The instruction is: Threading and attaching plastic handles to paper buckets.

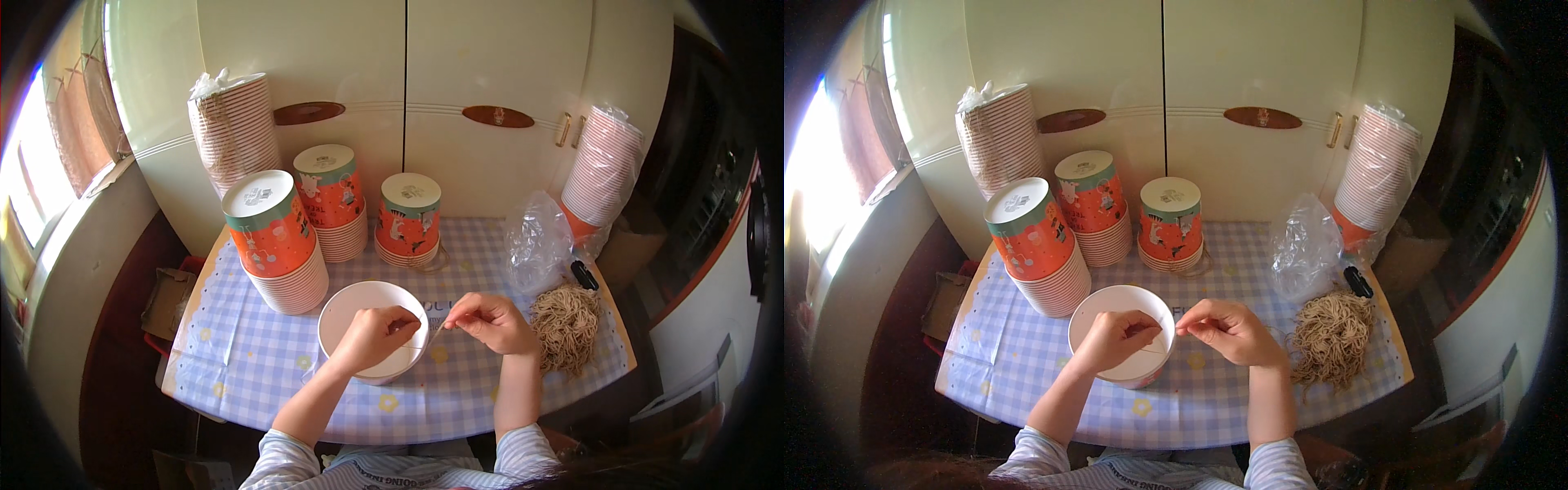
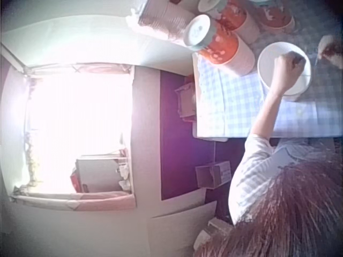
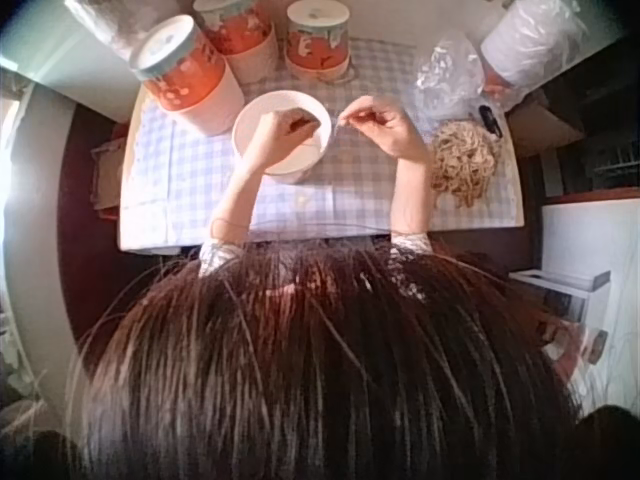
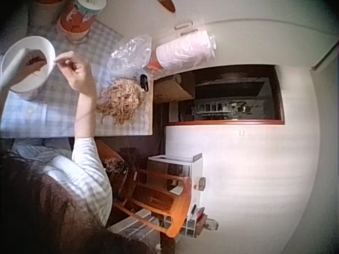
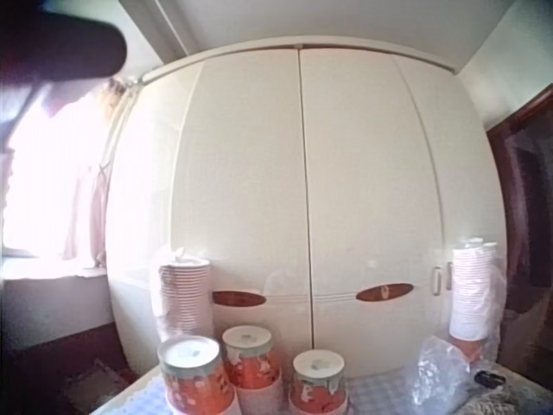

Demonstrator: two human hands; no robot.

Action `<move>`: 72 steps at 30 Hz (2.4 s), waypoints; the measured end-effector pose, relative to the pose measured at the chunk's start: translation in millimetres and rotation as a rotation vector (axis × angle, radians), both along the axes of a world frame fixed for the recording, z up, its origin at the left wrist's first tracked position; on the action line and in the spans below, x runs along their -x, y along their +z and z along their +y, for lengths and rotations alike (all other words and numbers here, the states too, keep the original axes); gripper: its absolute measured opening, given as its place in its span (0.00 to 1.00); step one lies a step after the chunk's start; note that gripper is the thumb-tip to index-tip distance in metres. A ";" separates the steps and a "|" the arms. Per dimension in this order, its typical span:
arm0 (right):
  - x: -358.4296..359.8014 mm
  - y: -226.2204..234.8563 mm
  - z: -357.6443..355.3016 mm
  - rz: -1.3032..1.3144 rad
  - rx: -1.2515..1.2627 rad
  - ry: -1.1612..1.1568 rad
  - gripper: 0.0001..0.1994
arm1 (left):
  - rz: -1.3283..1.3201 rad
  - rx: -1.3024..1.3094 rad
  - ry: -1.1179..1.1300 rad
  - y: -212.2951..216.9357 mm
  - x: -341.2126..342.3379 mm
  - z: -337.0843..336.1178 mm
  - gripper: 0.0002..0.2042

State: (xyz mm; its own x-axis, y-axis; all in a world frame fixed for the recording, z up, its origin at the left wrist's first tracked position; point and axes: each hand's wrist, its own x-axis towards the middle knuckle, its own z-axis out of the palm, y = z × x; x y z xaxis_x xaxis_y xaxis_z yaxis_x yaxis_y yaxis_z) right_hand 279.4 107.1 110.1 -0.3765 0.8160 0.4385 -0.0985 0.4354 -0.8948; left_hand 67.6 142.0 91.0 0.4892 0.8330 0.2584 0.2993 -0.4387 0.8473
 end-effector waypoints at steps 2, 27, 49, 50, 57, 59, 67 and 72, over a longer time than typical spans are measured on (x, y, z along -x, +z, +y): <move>6.0 3.0 1.1 -0.092 -0.210 -0.022 0.07 | 0.071 -0.121 -0.008 -1.6 -4.2 -4.8 0.07; -2.4 -15.6 16.0 -0.847 -0.337 -0.538 0.09 | 0.044 -0.006 -0.225 -0.2 -0.8 -3.9 0.07; 9.4 11.9 -16.2 -0.735 -0.349 -0.431 0.04 | 0.002 0.045 -0.201 0.1 -0.2 -2.2 0.07; 8.5 12.9 -17.8 -0.735 -0.348 -0.430 0.04 | 0.001 0.041 -0.201 -0.4 0.0 -1.8 0.07; 16.6 13.8 -25.8 -0.820 -0.388 -0.197 0.04 | -0.009 0.068 -0.192 -3.8 -0.9 0.6 0.07; 24.7 7.5 -23.7 -0.831 -0.406 -0.121 0.05 | -0.001 0.060 -0.179 -4.3 0.1 0.6 0.07; 30.5 -2.9 -14.1 -0.801 -0.346 -0.071 0.08 | 0.038 0.036 -0.156 0.5 2.5 -0.8 0.07; 19.1 2.4 2.0 -0.575 -0.125 -0.244 0.13 | 0.064 -0.035 -0.157 0.1 2.3 -1.9 0.07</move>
